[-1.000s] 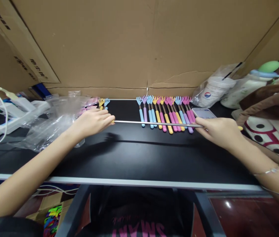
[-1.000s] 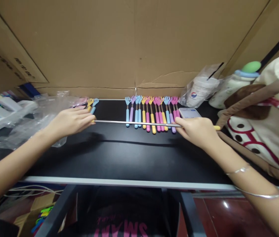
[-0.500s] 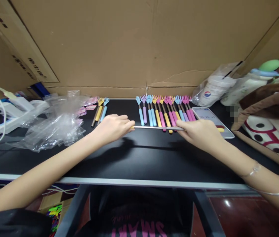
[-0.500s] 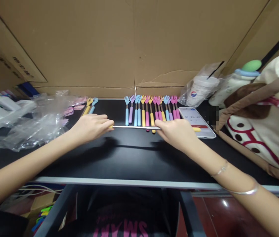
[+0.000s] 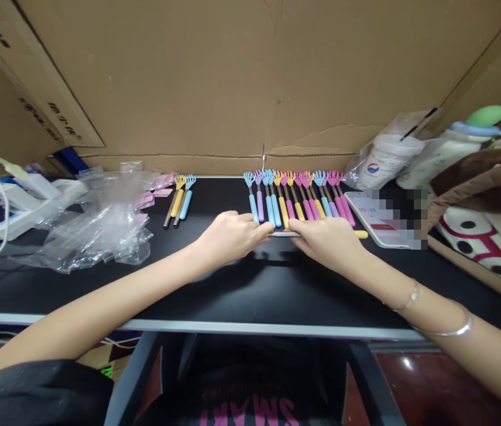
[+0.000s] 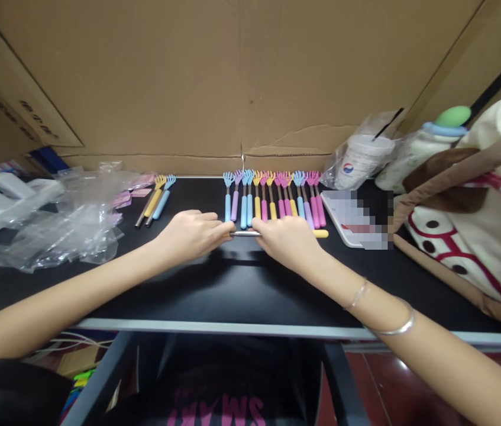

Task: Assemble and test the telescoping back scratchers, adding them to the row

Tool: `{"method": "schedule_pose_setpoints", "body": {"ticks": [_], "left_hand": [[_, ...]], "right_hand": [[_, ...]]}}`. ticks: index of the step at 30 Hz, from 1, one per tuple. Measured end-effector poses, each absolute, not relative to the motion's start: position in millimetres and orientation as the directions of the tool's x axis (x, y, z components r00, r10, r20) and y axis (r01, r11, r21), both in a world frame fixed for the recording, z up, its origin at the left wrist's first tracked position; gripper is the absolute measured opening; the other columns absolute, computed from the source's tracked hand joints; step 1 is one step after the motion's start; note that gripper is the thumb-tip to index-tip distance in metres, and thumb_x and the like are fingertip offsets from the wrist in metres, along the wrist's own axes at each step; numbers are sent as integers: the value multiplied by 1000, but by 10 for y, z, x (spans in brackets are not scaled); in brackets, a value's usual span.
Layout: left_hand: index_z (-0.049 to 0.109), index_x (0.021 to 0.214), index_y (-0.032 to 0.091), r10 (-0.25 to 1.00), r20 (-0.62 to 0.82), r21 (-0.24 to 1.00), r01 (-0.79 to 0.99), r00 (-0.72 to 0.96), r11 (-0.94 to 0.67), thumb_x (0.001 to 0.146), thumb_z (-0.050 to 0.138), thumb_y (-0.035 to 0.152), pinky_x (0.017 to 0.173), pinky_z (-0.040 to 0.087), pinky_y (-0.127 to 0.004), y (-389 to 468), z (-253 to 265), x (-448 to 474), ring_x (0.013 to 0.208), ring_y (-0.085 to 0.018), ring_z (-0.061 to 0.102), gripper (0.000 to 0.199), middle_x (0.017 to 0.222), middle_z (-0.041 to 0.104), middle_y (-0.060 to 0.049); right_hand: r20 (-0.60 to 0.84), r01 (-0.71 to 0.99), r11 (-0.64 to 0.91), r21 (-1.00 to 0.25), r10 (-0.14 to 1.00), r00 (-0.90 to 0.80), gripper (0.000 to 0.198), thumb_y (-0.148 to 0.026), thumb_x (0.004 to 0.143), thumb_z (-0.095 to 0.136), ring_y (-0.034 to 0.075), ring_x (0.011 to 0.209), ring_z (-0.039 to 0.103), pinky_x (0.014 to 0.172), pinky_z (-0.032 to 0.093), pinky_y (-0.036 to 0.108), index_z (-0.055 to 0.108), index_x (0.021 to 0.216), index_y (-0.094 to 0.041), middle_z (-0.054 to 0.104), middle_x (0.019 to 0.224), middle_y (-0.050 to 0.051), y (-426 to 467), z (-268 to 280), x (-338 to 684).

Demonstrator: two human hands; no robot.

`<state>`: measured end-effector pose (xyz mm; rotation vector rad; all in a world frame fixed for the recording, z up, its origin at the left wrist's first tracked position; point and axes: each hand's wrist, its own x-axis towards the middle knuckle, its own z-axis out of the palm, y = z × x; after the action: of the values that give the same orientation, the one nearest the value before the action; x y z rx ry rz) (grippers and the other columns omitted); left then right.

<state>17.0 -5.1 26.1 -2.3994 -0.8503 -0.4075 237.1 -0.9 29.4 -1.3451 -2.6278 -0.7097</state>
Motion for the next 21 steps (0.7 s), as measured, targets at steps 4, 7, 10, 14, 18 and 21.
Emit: {"method": "schedule_pose_setpoints", "body": {"ticks": [4,7,10,14,18,21], "left_hand": [[56,82,20,452,465,-430,641,761,-636,94,42,30,48,25,-26,-78,301,190,53,-13,53,20,54,52,2],[56,77,20,410,490,-462,628,770,-626,94,42,31,48,25,-25,-67,361,180,52,-12,52,25,52,51,2],[56,73,20,382,520,-510,636,764,-578,94,41,32,48,25,-25,2,424,0,53,-13,52,28,52,51,1],[56,72,20,442,511,-586,675,737,-449,95,40,33,48,24,-25,117,442,-500,57,-14,54,31,57,56,-1],[58,73,21,523,444,-595,676,728,-435,95,37,35,49,27,-25,112,403,-844,59,-14,54,34,60,57,-1],[60,77,22,559,443,-564,703,701,-434,95,37,38,52,30,-25,55,419,-894,62,-14,56,34,63,60,-1]], "right_hand": [[339,777,511,368,704,-624,24,-30,85,40,12,47,49,49,11,24,60,77,-20,62,57,2,-10,285,2377],[368,760,512,400,670,-645,26,-32,86,38,12,47,48,49,11,24,59,76,-20,60,55,2,-9,320,2409],[379,773,460,437,685,-622,27,-32,86,37,12,48,47,50,12,25,60,77,-20,59,54,2,61,375,2618],[366,826,292,482,790,-492,29,-38,85,39,13,53,49,50,12,25,60,77,-20,65,65,5,223,419,3190],[365,826,187,532,829,-423,35,-44,84,38,14,52,48,49,11,25,60,71,-20,64,62,6,278,419,3619],[426,827,146,543,801,-421,36,-46,83,37,14,52,48,48,11,24,59,68,-20,64,61,5,265,417,3721]]}}
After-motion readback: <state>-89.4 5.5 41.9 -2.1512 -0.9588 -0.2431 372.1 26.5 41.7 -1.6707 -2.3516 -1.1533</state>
